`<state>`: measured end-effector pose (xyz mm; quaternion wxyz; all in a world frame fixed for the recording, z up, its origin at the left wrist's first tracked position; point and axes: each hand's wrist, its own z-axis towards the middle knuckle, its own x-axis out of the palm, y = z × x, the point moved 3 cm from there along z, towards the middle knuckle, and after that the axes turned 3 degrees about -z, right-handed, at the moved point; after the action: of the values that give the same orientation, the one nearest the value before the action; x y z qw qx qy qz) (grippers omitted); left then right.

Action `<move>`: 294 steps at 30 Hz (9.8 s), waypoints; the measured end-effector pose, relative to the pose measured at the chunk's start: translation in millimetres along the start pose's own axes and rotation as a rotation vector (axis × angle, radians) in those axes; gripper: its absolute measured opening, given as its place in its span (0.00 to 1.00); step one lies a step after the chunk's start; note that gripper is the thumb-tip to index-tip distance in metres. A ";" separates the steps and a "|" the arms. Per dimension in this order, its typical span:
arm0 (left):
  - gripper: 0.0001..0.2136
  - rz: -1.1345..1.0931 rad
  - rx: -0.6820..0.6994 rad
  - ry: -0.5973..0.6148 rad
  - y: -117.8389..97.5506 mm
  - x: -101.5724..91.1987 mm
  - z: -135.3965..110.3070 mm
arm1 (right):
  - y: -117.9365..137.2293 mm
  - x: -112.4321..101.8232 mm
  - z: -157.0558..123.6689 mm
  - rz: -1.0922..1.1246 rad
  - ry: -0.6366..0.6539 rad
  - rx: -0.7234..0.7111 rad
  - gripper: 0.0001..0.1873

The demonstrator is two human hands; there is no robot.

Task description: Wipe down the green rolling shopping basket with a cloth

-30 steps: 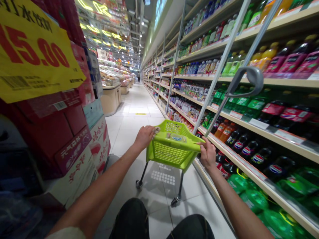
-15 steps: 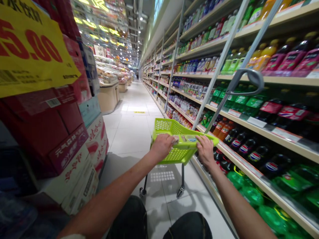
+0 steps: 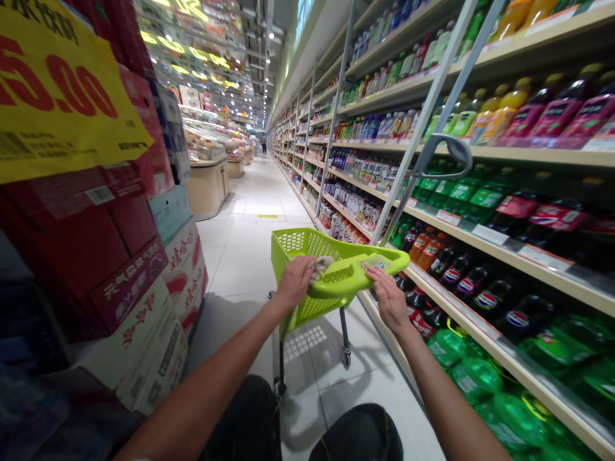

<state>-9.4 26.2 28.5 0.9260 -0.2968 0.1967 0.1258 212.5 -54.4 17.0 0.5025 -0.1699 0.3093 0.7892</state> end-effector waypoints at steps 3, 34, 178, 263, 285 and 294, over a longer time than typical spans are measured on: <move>0.11 -0.078 -0.030 0.032 -4.2 5.4 -4.8 | 11.0 1.0 5.2 -0.040 -0.015 0.027 0.19; 0.14 0.083 0.259 0.169 11.6 97.0 -40.3 | 23.7 -9.3 -32.6 -0.735 0.122 -0.065 0.15; 0.31 0.596 -0.141 0.590 99.0 41.1 -74.7 | 7.6 168.3 -109.1 -0.378 0.092 -0.277 0.20; 0.34 0.674 -0.092 0.587 50.0 76.7 -80.9 | -69.1 57.3 -184.7 -0.372 -0.032 -0.095 0.23; 0.36 0.595 -0.119 0.598 43.8 76.5 -92.1 | -51.5 24.3 -88.2 -0.322 -0.201 -0.106 0.26; 0.33 0.516 -0.213 0.611 56.8 55.8 -82.0 | -39.6 81.9 -148.0 -0.244 0.024 -0.142 0.23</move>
<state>-3.3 28.6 -85.6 0.7271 -0.3553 0.5166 0.2797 206.0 -83.5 -154.1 0.5778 -0.2508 0.2359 0.7400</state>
